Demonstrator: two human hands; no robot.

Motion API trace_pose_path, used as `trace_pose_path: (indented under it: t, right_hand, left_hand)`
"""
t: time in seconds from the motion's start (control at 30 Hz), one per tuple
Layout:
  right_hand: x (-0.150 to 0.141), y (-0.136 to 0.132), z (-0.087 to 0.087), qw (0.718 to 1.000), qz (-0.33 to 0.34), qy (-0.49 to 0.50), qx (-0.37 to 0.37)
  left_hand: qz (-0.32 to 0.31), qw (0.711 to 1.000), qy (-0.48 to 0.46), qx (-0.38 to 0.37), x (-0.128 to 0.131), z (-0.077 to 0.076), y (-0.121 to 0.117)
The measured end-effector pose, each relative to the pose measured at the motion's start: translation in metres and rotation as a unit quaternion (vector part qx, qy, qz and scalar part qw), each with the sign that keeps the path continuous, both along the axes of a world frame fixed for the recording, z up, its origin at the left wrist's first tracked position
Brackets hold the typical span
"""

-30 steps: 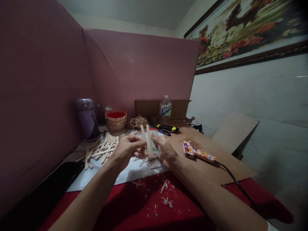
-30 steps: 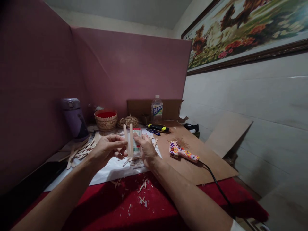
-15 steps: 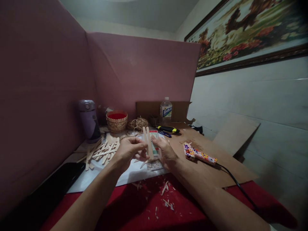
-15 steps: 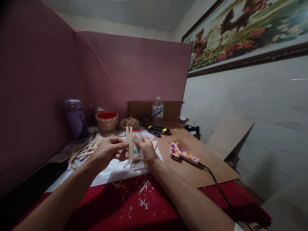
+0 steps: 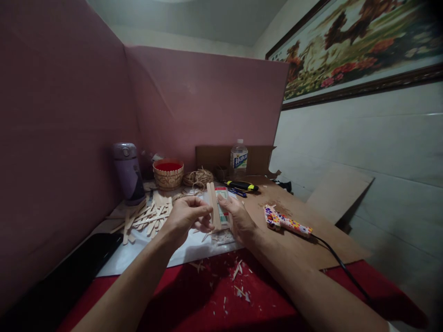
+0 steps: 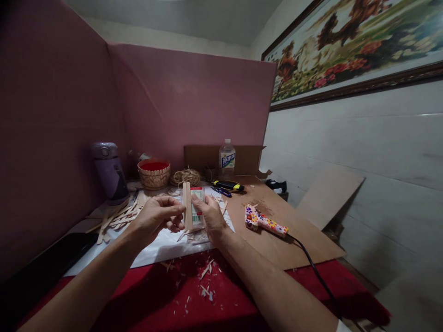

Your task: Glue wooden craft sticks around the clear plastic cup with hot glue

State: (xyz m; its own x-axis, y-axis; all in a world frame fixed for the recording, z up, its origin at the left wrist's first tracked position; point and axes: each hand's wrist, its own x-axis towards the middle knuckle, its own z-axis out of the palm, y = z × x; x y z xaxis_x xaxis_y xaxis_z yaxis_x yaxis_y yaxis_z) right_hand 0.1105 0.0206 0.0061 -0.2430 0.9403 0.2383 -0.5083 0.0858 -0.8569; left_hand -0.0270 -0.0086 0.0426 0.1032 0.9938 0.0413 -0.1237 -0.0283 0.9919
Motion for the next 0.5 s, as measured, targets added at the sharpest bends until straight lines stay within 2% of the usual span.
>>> trace_pose_path:
  t: [0.2,0.37,0.43,0.5]
  right_hand:
    - [0.0001,-0.0014,0.0021,1.000,0.000,-0.009,0.002]
    - [0.0004,-0.0043,0.0063,0.999,0.024,0.007,-0.025]
    - [0.0003,-0.0046,0.0077,0.999,0.023,0.024,-0.038]
    - [0.0001,-0.0046,0.0086,0.998,0.017,0.037,-0.047]
  left_hand:
    - [-0.004,1.000,0.006,0.008,0.0002,0.0004,-0.0007]
    - [-0.016,0.999,0.015,0.049,-0.0032,0.0005,-0.0001]
    - [0.010,0.997,0.017,0.072,-0.0044,-0.0003,0.0019]
    - [0.086,0.992,0.013,0.091,-0.0049,-0.0021,0.0043]
